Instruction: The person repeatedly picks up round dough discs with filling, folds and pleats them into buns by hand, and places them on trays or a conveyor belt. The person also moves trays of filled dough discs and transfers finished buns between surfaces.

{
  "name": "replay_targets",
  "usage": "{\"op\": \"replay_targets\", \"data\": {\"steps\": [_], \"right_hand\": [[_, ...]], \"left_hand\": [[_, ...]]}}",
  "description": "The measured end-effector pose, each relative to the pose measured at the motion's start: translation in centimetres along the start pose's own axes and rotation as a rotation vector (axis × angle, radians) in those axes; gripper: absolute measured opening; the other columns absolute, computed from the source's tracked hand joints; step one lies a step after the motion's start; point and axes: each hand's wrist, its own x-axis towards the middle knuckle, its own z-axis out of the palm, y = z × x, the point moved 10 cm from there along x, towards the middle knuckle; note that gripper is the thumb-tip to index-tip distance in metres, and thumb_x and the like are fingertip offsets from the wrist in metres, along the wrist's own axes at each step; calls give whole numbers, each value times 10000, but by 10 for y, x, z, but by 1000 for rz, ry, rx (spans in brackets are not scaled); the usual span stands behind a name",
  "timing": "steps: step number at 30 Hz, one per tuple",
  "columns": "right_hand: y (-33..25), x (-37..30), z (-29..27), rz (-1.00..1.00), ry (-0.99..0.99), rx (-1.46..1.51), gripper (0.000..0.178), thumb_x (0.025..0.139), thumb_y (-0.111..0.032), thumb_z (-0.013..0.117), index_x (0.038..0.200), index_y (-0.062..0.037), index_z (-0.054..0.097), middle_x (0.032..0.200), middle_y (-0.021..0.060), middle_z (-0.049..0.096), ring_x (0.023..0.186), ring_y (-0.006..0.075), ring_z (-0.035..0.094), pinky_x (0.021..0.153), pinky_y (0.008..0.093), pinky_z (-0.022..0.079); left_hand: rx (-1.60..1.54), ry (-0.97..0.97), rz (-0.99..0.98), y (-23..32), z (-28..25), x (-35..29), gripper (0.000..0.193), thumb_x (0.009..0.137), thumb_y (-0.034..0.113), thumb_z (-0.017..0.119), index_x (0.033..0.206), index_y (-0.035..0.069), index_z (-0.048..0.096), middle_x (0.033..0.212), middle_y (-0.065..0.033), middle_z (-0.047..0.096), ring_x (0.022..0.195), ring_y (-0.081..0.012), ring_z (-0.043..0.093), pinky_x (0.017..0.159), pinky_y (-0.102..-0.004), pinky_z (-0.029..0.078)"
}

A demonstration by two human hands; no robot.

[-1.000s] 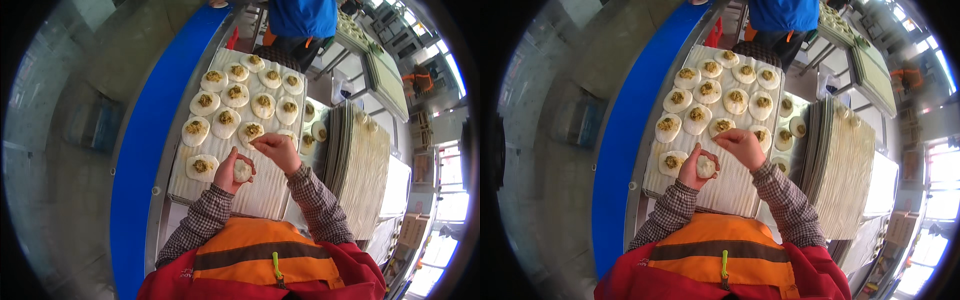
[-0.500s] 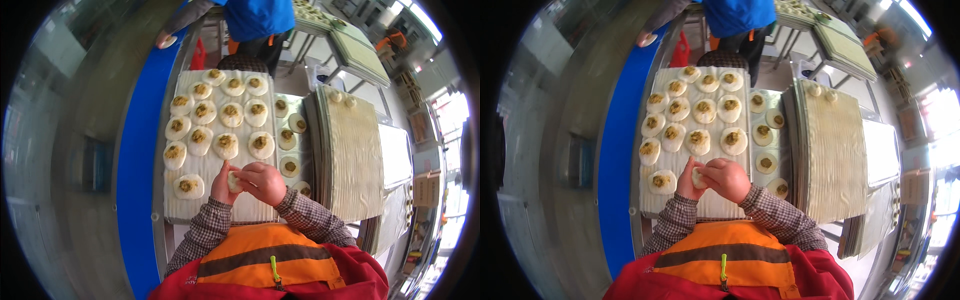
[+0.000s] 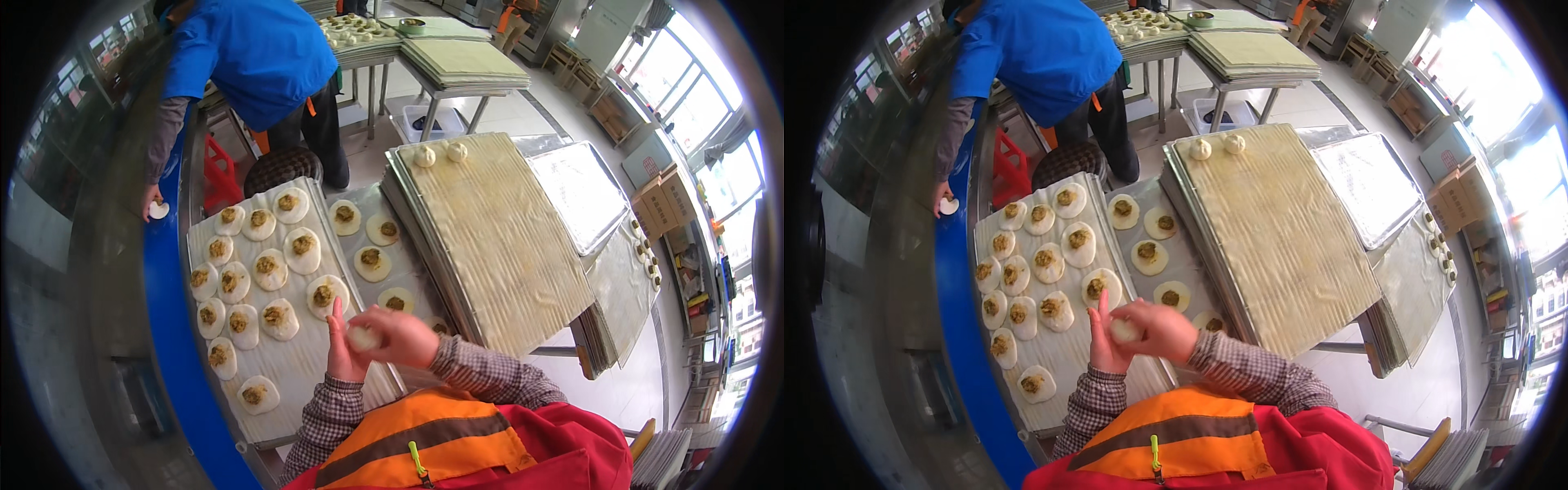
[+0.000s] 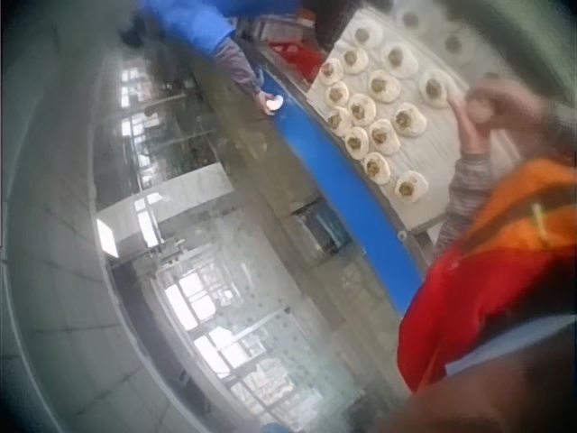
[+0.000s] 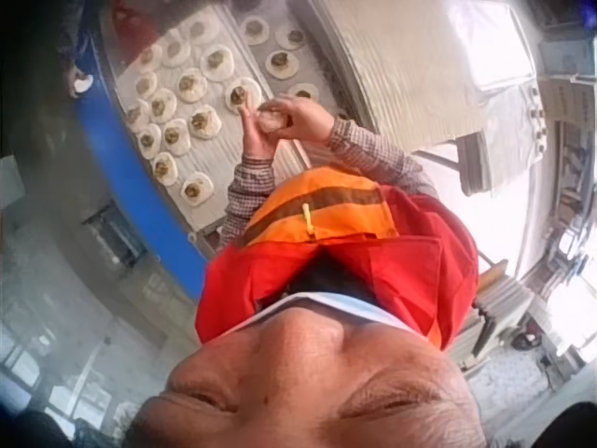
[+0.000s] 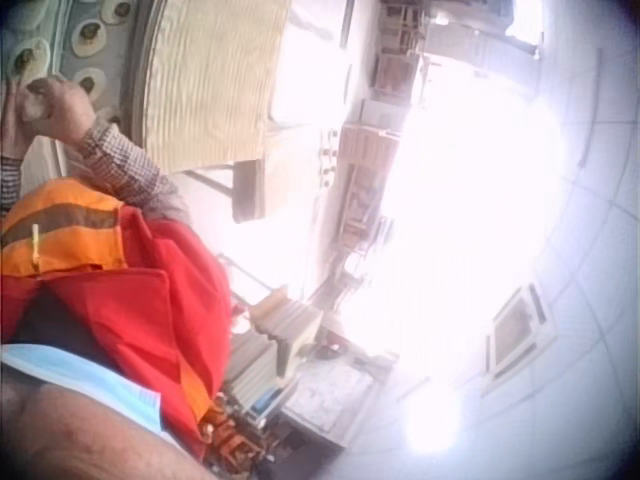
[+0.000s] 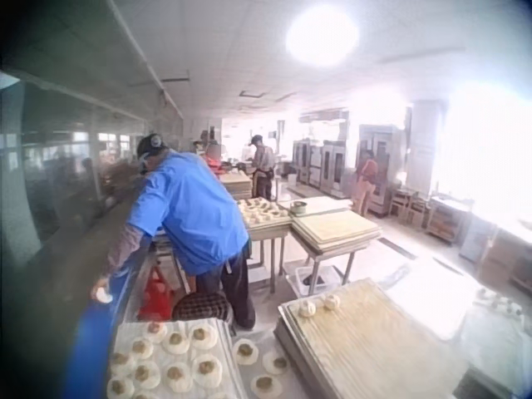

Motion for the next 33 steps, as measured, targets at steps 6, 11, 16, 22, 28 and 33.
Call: {"op": "replay_targets", "data": {"steps": [6,11,16,22,28,33], "right_hand": [[158,11,-206,273,542,-146,485,698,-159,750,1154,-105,592,839,110,628,708,214,617,636,321,504],[244,61,-242,221,581,-404,507,710,-108,744,1187,-88,573,987,125,646,783,199,654,693,316,530],[241,70,-219,234,489,-543,546,717,-153,729,1224,-97,535,1124,170,607,965,324,597,808,396,496],[213,6,-194,320,544,-137,549,734,-79,736,1242,-83,528,1085,104,634,632,141,574,586,282,484],[174,-14,-108,251,346,-36,259,791,-63,673,1046,-38,637,841,52,647,588,111,561,559,259,480],[146,-5,-63,221,117,-138,225,804,-93,653,1018,-22,641,859,82,654,615,152,599,585,267,491]], "left_hand": [[184,159,-1,4,-24,-13,535,952,472,431,1308,73,404,1193,-163,548,1096,-281,550,906,-404,458],[144,547,114,24,-106,-111,342,980,340,411,1072,37,541,941,-119,643,854,-254,636,751,-353,521],[77,727,194,8,-133,-166,296,978,302,408,1033,45,544,915,-109,637,807,-225,628,698,-329,516],[111,577,50,-37,-113,-132,254,987,259,409,1030,57,557,903,-88,641,775,-184,633,683,-308,518],[173,430,-11,-52,-98,-112,238,990,240,420,1057,55,555,942,-96,643,818,-197,638,704,-311,522],[168,450,63,-13,-105,-138,229,981,221,441,1049,41,564,925,-105,646,810,-209,643,690,-306,526]]}}
